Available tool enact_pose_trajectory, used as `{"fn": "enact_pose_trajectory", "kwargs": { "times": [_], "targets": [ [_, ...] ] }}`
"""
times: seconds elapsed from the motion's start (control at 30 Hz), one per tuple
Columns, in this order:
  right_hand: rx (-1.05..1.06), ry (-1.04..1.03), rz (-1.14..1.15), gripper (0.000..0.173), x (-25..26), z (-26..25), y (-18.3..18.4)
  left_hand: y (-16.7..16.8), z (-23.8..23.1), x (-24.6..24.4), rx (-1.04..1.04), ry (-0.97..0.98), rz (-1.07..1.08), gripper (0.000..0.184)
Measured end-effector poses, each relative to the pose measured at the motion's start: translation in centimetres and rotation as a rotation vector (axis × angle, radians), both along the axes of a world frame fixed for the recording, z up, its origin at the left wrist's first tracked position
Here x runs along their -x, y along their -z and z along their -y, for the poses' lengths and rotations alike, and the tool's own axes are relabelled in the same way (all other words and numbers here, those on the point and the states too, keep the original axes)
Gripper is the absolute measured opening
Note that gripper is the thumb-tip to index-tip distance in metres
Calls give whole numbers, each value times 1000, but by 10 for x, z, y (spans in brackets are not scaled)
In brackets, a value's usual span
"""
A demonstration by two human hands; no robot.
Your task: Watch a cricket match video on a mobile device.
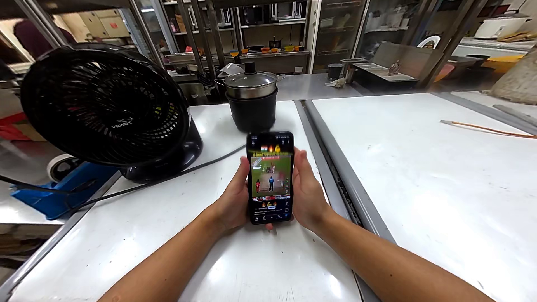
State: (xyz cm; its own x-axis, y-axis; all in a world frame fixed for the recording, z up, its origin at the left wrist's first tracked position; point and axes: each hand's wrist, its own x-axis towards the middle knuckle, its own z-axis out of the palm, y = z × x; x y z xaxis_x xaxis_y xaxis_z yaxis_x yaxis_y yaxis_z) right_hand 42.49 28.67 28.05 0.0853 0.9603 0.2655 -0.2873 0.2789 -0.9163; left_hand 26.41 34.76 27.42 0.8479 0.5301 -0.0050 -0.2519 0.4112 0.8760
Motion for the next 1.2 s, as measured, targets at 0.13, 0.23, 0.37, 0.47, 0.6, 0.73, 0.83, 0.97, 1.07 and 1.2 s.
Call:
{"fn": "enact_pose_trajectory", "kwargs": {
  "times": [0.13, 0.23, 0.37, 0.47, 0.6, 0.73, 0.83, 0.97, 1.07, 1.2],
  "targets": [
    [2, 6, -3, 67, 1, -1, 0, -1, 1, 0, 15, -5, -12, 86],
    [7, 4, -1, 67, 0, -1, 0, 0, 1, 0, 11, -5, -6, 86],
    [0, 5, -6, 67, 1, 0, 0, -2, 3, 0, -14, -21, -34, 88],
    [5, 4, -7, 66, 1, 0, -1, -2, 2, 0, -9, -21, -26, 87],
    [3, 4, -4, 67, 1, 0, -1, -1, 1, 1, -3, -25, -29, 87],
    [-5, 2, -1, 66, 1, 0, -1, -1, 1, 0, 3, -13, -9, 86],
    [-8, 7, 1, 66, 1, 0, -1, 0, 0, 1, -13, 12, 6, 85],
    [3, 12, -2, 66, 1, 1, -1, 0, 0, 1, -7, -7, -11, 86],
    [2, 17, 10, 66, 1, 1, -1, -1, 1, 1, -1, -19, -19, 87],
    [23, 35, 54, 69, 0, 6, 0, -2, 2, 0, 17, -27, -21, 86]
  ]
}}
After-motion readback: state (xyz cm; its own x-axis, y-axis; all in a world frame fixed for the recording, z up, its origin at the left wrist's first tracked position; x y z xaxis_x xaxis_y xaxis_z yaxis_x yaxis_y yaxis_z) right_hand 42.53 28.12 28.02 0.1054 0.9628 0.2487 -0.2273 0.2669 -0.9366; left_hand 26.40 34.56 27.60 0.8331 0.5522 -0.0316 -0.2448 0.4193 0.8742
